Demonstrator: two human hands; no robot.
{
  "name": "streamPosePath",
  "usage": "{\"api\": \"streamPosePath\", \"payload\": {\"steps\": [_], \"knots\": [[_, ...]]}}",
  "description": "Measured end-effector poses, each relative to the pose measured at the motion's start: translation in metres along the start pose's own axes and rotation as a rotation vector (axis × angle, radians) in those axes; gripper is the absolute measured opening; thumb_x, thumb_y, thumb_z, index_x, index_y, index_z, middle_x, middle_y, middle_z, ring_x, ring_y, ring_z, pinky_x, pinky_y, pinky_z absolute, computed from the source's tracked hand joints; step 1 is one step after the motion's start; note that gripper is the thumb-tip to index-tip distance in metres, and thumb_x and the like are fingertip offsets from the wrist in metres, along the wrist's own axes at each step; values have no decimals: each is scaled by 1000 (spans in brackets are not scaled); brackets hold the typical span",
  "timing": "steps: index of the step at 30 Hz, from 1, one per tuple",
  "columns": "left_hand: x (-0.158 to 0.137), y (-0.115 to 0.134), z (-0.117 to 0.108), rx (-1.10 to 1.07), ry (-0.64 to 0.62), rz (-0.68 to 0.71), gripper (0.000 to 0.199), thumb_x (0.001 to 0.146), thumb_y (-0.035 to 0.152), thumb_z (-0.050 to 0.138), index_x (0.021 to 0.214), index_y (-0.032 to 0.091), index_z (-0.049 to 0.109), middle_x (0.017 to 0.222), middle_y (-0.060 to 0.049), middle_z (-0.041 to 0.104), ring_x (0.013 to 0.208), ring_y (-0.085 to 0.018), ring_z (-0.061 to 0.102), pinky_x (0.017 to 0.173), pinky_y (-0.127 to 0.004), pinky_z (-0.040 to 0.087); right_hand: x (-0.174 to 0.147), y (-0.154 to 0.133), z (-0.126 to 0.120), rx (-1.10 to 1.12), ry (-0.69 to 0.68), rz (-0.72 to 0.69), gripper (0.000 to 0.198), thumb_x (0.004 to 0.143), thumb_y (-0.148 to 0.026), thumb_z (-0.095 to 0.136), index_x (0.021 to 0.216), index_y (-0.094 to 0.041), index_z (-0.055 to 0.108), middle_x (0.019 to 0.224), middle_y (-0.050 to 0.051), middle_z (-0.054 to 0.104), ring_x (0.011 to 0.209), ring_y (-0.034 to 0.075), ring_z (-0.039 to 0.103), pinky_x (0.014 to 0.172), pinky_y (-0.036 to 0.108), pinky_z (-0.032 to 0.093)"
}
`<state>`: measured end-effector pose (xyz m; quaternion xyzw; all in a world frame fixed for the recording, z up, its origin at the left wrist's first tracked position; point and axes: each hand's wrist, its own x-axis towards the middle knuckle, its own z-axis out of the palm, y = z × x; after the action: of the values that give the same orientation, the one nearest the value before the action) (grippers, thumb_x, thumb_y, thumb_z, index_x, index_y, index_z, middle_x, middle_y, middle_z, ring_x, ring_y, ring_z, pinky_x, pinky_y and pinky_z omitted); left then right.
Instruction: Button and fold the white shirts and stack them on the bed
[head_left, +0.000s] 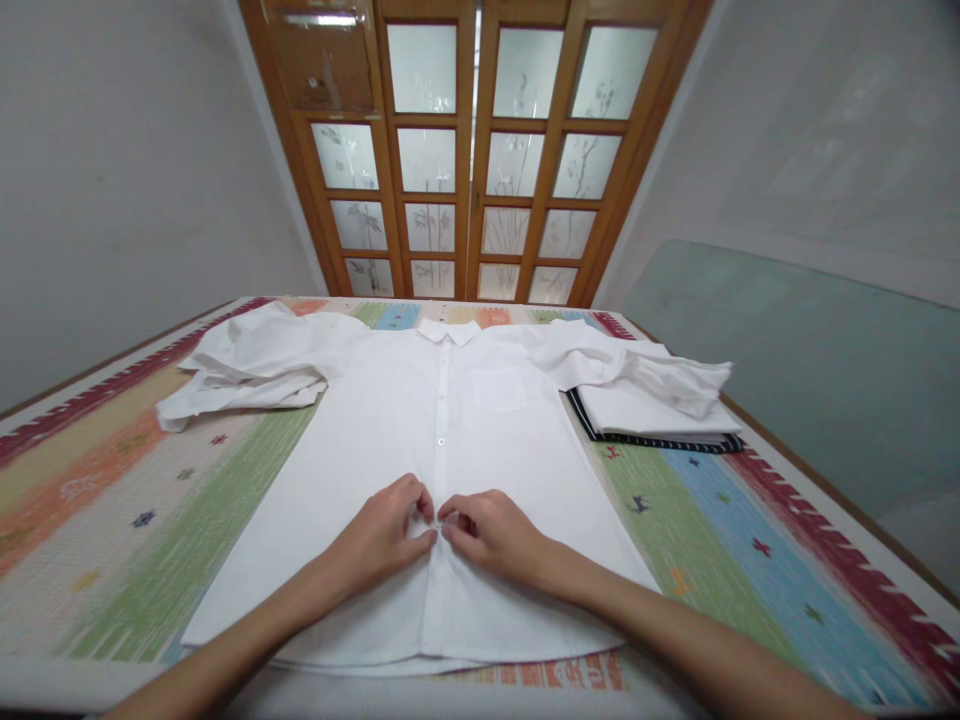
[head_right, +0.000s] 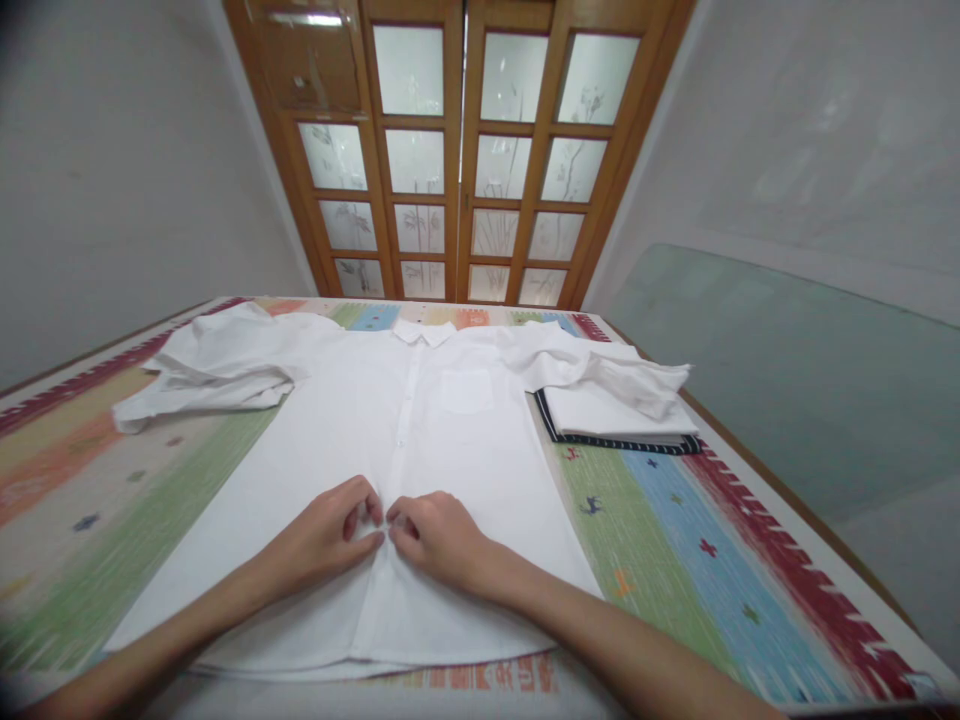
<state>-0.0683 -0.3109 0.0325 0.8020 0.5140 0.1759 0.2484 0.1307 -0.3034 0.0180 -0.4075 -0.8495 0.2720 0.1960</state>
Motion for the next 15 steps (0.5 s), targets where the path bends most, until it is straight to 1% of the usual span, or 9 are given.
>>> {"api": "streamPosePath", "payload": {"steps": [4, 8, 11, 15], "knots": [[-5, 2, -1, 16, -46, 61, 17, 74, 16, 57, 90, 20, 60, 86, -1, 59, 71, -14, 54, 67, -27, 42, 0, -5, -3, -176, -72, 23, 22, 88, -24, 56, 102, -20, 72, 76, 5, 73, 68, 16, 64, 63, 23, 38], [-3, 3, -2, 15, -39, 71, 12, 80, 20, 54, 89, 20, 63, 85, -1, 60, 71, -15, 55, 68, -27, 43, 4, -8, -5, -225, -98, 29, 22, 89, -27, 55, 99, -20, 74, 73, 6, 73, 67, 17, 64, 61, 23, 36], [-1, 4, -3, 8, -40, 88, 12, 82, 21, 52, 85, 19, 64, 82, -2, 61, 70, -15, 55, 68, -27, 43, 5, -8, -5, -271, -107, -14, 20, 88, -25, 56, 90, -19, 75, 70, 6, 73, 64, 16, 63, 58, 23, 34], [0, 6, -6, 3, -110, 107, 12, 80, 18, 52, 80, 19, 64, 75, -1, 61, 67, -14, 55, 66, -25, 41, 3, -7, -4, -311, -106, -94, 19, 88, -27, 57, 84, -20, 75, 66, 4, 72, 57, 14, 60, 54, 23, 30]]}}
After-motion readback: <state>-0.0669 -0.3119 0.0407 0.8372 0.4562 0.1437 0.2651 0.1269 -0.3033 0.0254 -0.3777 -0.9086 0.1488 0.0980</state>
